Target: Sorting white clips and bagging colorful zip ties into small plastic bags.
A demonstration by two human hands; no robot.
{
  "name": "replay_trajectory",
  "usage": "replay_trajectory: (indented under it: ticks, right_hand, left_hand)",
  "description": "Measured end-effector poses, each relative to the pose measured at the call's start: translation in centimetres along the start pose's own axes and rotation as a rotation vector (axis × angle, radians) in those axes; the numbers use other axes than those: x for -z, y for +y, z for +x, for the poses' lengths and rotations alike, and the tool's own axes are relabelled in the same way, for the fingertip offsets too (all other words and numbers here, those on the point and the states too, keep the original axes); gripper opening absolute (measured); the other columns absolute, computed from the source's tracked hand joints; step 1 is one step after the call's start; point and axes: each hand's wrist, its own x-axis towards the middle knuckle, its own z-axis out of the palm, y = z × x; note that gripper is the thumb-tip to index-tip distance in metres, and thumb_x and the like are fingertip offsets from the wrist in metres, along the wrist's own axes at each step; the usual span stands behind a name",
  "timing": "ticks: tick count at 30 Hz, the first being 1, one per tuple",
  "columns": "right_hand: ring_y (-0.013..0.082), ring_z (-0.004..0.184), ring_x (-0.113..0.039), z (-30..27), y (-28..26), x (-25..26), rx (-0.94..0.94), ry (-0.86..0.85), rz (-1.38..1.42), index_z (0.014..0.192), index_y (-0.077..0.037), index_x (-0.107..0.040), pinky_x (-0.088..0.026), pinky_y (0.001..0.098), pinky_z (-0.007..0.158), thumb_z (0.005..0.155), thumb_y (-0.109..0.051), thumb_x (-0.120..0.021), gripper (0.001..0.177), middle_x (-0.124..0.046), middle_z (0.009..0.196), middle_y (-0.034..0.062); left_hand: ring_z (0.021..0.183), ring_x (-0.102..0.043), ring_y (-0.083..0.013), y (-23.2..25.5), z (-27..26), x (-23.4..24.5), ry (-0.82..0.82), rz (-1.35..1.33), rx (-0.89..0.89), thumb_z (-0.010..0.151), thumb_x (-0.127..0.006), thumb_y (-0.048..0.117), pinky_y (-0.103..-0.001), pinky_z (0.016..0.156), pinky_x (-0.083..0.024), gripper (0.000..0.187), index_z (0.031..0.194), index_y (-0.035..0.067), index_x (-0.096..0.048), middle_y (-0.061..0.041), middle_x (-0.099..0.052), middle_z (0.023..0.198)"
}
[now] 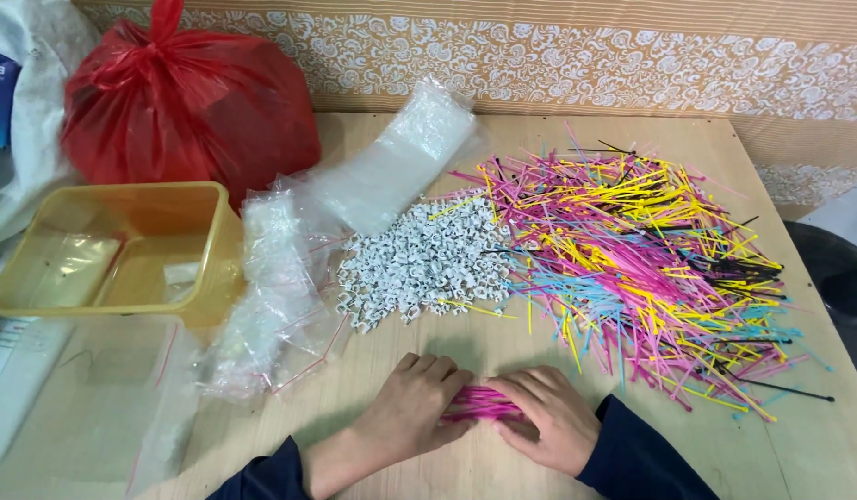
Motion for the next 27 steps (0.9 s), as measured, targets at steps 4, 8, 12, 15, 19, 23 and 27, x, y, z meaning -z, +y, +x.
replay_trajectory:
  ticks: [4, 8, 12, 15, 19, 23, 27]
  right_hand:
    - [0.0243, 0.1, -0.063, 0.5, 0.0, -0.2, 0.006, 0.001, 0.034, 0.127, -0.012, -0.065, -0.048, 0.0395, 0.091, 0.098, -0.026, -0.06, 0.032, -0.07, 0.118, 0.0055]
    - [0.0247, 0.095, -0.065, 2.0, 0.3, 1.1, 0.008, 0.008, 0.094, 0.119, -0.013, -0.067, -0.05, 0.0396, 0.086, 0.095, -0.029, -0.066, 0.029, -0.069, 0.111, 0.0061]
    - [0.0244, 0.096, -0.065, 6.3, 1.4, 4.5, 0.083, 0.096, -0.011, 0.11, -0.009, -0.07, -0.05, 0.0413, 0.087, 0.095, -0.035, -0.067, 0.03, -0.069, 0.108, 0.0075]
    - [0.0304, 0.102, -0.07, 11.0, 3.6, 5.6, 0.091, 0.11, -0.07, 0.113, -0.012, -0.07, -0.055, 0.0437, 0.082, 0.092, -0.034, -0.071, 0.031, -0.071, 0.113, 0.0083]
    - [0.0314, 0.105, -0.069, 18.2, 7.3, 3.8, 0.169, 0.103, -0.109, 0.117, -0.013, -0.069, -0.055, 0.0445, 0.083, 0.094, -0.033, -0.069, 0.031, -0.068, 0.115, 0.0085]
    - [0.0349, 0.117, -0.065, 24.8, 11.2, -1.2, 0.173, 0.124, -0.219, 0.127, -0.017, -0.066, -0.055, 0.0472, 0.089, 0.1, -0.032, -0.06, 0.032, -0.064, 0.128, 0.0108]
    - [0.042, 0.129, -0.058, 29.5, 12.4, -3.5, 0.169, 0.104, -0.196, 0.142, -0.013, -0.06, -0.052, 0.0526, 0.099, 0.108, -0.023, -0.049, 0.037, -0.059, 0.141, 0.02]
  left_hand:
    - [0.073, -0.06, -0.0275, -0.3, 0.1, 0.2, 0.045, 0.01, -0.028, 0.086, -0.074, 0.034, -0.043, 0.067, -0.043, 0.022, 0.099, 0.018, -0.067, -0.003, -0.062, 0.086]
    - [0.078, -0.062, -0.0302, -0.7, 1.0, 1.5, -0.006, 0.019, -0.039, 0.088, -0.073, 0.045, -0.045, 0.073, -0.043, 0.031, 0.101, 0.017, -0.069, -0.005, -0.064, 0.089]
    - [0.101, -0.066, -0.0286, -2.4, 4.2, 5.1, -0.029, 0.002, 0.07, 0.084, -0.076, 0.047, -0.047, 0.088, -0.044, 0.044, 0.116, 0.016, -0.073, -0.006, -0.072, 0.111]
    - [0.105, -0.072, -0.0339, -3.6, 7.8, 11.2, -0.024, -0.029, 0.181, 0.088, -0.075, 0.029, -0.052, 0.096, -0.05, 0.036, 0.119, 0.01, -0.075, -0.017, -0.074, 0.106]
    - [0.104, -0.073, -0.0361, -10.8, 10.6, 10.2, 0.067, 0.107, 0.279, 0.088, -0.074, 0.03, -0.054, 0.095, -0.051, 0.038, 0.119, 0.008, -0.075, -0.016, -0.074, 0.107]
    - [0.086, -0.072, -0.0308, -18.7, 13.2, 7.4, 0.134, 0.285, 0.427, 0.082, -0.077, 0.026, -0.05, 0.087, -0.055, 0.028, 0.102, 0.007, -0.078, -0.011, -0.071, 0.086]
    - [0.066, -0.07, -0.0241, -23.0, 13.9, 4.8, 0.102, 0.449, 0.476, 0.078, -0.079, 0.017, -0.041, 0.074, -0.057, 0.01, 0.081, 0.008, -0.078, -0.006, -0.067, 0.064]
